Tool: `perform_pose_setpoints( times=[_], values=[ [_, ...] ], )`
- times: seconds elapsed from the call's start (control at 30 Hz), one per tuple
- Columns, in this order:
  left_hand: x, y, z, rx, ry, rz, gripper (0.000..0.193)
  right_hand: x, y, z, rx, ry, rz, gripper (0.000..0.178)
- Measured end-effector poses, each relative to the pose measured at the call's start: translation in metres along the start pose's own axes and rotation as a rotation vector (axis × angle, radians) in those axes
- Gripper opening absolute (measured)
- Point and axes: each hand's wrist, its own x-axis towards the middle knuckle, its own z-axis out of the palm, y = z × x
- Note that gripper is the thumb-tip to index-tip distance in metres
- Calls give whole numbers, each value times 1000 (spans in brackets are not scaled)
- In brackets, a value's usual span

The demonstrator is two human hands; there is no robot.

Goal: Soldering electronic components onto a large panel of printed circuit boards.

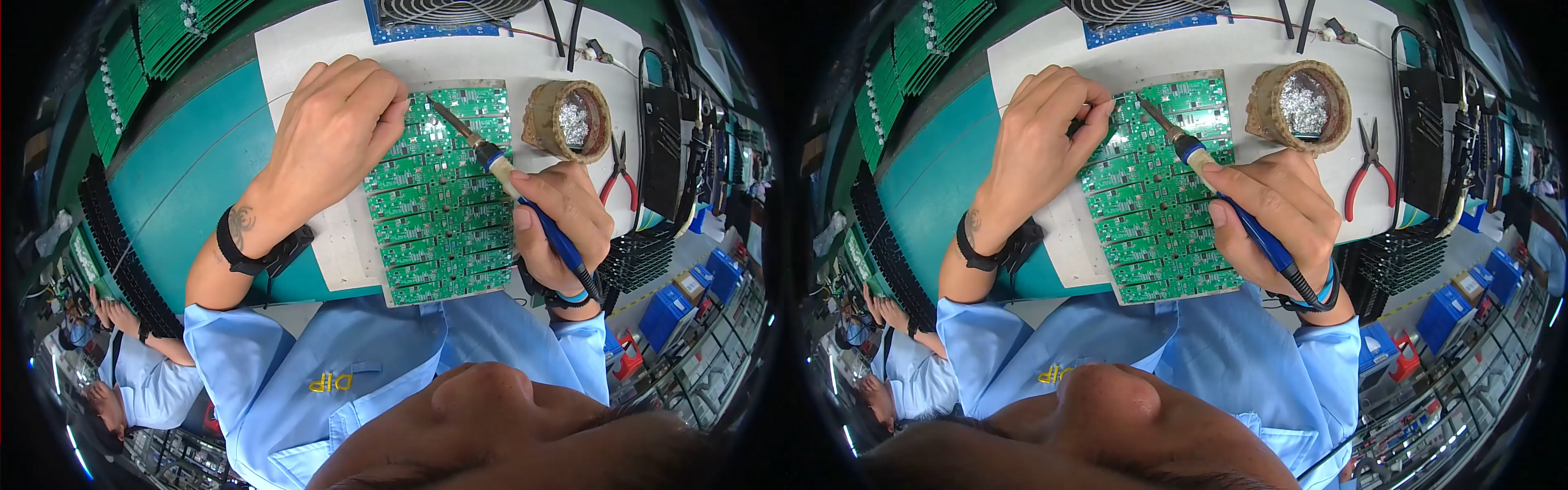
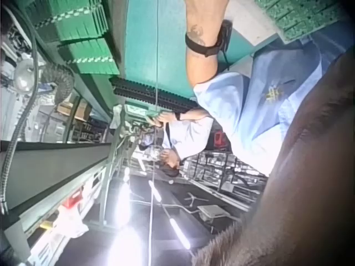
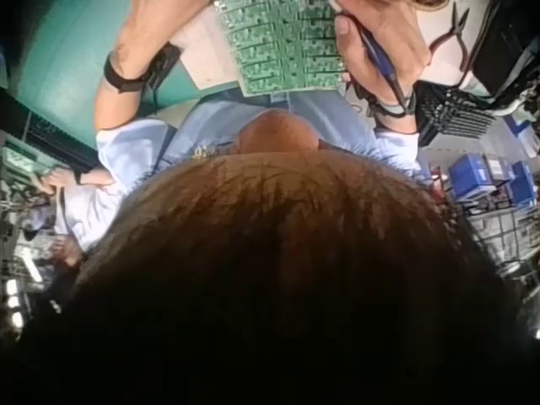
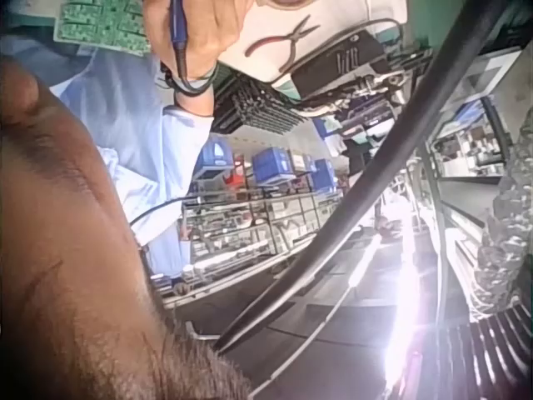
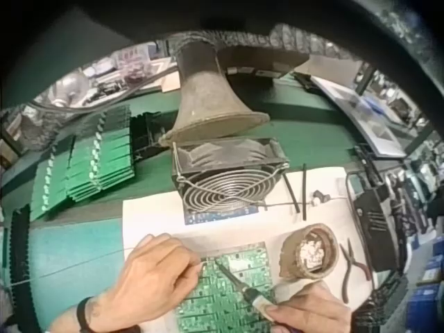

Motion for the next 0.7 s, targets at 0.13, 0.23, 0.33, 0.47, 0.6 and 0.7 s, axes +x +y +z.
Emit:
perform_pose_setpoints(
  times=[0.13,0.23,0.33,0.47,0.6,0.7],
  values=[
    [1,1,1,-7,1,9,14,1,0,-1,0,-3,-6,35],
    [1,1,2,-9,-11,7,14,1,0,-1,2,-5,-5,35],
    [1,1,2,-11,-15,7,14,1,1,-1,5,-1,-15,34],
    [1,4,4,-11,-17,6,14,1,-1,-2,0,-7,-3,34],
    [1,4,3,-9,-23,7,14,2,-1,-3,-3,-10,-11,34],
    [1,4,3,-7,-25,10,13,2,-1,-4,2,-12,-3,34]
  ],
)
